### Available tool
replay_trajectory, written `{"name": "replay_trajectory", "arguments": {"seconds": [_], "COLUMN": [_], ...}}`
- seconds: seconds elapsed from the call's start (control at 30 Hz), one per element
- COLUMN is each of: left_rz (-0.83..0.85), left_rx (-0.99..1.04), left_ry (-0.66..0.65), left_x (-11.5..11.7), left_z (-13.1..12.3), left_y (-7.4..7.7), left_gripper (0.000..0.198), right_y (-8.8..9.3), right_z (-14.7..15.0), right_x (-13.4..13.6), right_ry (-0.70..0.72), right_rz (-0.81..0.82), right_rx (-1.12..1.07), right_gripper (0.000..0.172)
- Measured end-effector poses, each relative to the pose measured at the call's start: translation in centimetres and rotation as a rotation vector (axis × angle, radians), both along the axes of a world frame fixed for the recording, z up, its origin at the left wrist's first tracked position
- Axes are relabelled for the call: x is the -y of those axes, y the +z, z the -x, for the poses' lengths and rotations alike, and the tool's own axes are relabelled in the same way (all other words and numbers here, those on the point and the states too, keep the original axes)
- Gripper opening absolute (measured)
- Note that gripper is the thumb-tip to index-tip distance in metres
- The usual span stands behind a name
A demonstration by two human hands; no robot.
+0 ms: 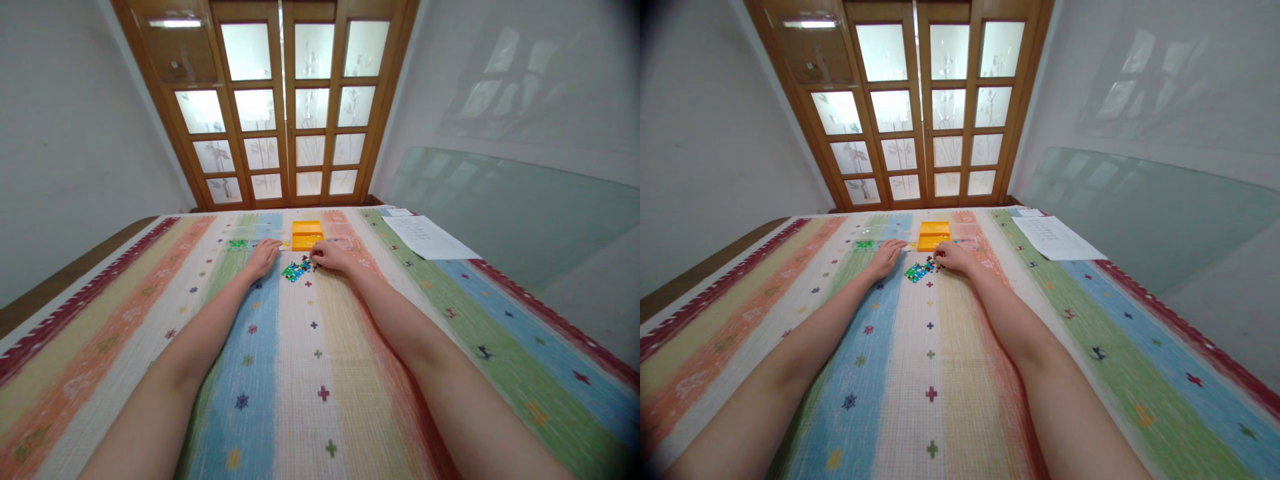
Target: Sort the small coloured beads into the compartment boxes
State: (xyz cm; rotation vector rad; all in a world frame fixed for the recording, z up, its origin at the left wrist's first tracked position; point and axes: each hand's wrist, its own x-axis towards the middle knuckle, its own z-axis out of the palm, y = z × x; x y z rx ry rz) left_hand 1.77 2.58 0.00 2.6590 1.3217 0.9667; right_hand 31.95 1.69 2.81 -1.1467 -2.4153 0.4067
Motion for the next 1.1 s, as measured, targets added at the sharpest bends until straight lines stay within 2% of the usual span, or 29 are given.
{"name": "replay_trajectory", "arguments": {"seconds": [0.1, 0.27, 0.4, 0.53, 0.67, 0.83, 0.97, 1.1], "left_rz": [-0.014, -0.069, -0.033, 0.007, -0.002, -0.005, 0.024, 0.086], "left_rx": [0.082, 0.171, 0.12, 0.087, 0.08, 0.009, -0.057, -0.14], "left_ry": [0.107, 0.268, 0.352, 0.39, 0.347, 0.293, 0.114, -0.093], "left_x": [-1.0, -2.4, -2.6, -2.2, -1.8, -1.0, 0.0, 1.4], "left_z": [1.3, 3.8, 4.9, 4.8, 4.4, 3.3, 1.6, -0.3], "left_y": [-0.1, -0.9, -1.5, -1.7, -1.2, -0.2, 0.3, 0.6], "left_gripper": [0.045, 0.046, 0.046, 0.044, 0.044, 0.042, 0.041, 0.044], "right_y": [0.6, 1.2, 1.3, 0.7, 0.1, -0.8, -1.4, -0.8], "right_z": [0.7, 2.8, 4.3, 5.1, 5.5, 5.0, 3.9, 2.3], "right_x": [0.3, 1.1, 2.3, 3.1, 3.2, 2.7, 2.0, 1.2], "right_ry": [0.017, 0.139, 0.239, 0.309, 0.311, 0.183, 0.072, -0.022], "right_rz": [0.064, 0.153, 0.18, 0.18, 0.023, -0.154, -0.219, -0.213], "right_rx": [-0.032, -0.051, -0.029, 0.055, 0.123, 0.151, 0.108, 0.077], "right_gripper": [0.018, 0.016, 0.009, 0.005, 0.013, 0.017, 0.022, 0.022]}}
